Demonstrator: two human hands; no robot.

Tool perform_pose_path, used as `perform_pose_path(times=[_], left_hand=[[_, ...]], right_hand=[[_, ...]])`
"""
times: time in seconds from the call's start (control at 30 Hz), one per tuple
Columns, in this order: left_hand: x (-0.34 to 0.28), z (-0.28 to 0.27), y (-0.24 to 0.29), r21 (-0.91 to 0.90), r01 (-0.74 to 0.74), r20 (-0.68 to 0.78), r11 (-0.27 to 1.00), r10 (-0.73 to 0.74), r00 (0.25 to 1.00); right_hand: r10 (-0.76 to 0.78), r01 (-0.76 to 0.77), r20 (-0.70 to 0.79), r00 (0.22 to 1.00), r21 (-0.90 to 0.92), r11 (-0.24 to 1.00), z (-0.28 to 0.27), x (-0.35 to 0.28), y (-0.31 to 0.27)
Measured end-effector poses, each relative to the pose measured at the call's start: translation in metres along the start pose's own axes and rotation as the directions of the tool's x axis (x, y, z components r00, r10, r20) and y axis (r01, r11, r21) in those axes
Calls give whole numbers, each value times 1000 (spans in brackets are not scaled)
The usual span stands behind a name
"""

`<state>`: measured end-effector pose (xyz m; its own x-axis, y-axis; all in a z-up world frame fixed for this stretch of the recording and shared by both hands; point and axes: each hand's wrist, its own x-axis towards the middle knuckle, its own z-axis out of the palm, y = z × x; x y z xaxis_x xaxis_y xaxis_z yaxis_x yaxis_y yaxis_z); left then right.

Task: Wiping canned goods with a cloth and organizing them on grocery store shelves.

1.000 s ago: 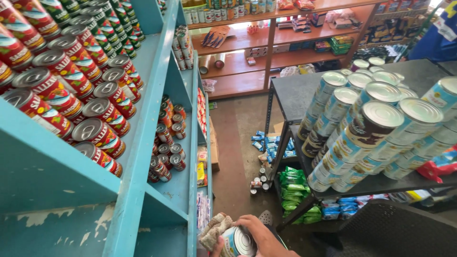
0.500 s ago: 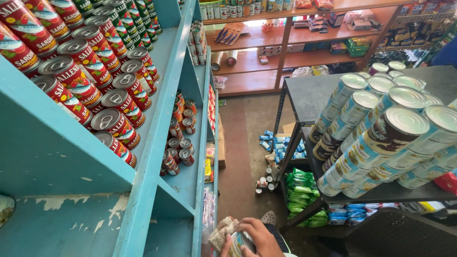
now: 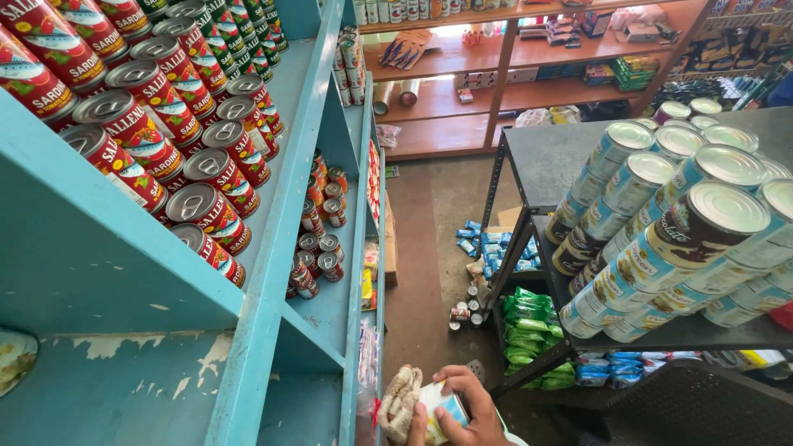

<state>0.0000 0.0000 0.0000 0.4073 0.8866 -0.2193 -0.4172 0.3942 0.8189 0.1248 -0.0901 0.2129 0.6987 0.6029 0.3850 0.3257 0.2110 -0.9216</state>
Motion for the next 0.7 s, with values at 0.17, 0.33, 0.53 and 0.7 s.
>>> perform_pose_path(times=[0.17, 0.33, 0.53, 0.7], left_hand=[[22, 42, 51, -40, 162, 44, 986, -161, 986], [26, 52, 90, -45, 216, 256, 975, -198, 946], [33, 72, 109, -34, -328, 646, 944, 271, 714], [6, 103, 122, 127, -841, 638, 526, 606, 475]], right_hand=[[-349, 366, 137, 927, -132, 921, -7, 31, -49], [-443, 565, 483, 756, -139, 813, -17, 49, -61], [-220, 214, 334, 917, 56, 975, -13, 46, -65], [374, -478, 354, 857, 276, 834, -19, 27, -32]])
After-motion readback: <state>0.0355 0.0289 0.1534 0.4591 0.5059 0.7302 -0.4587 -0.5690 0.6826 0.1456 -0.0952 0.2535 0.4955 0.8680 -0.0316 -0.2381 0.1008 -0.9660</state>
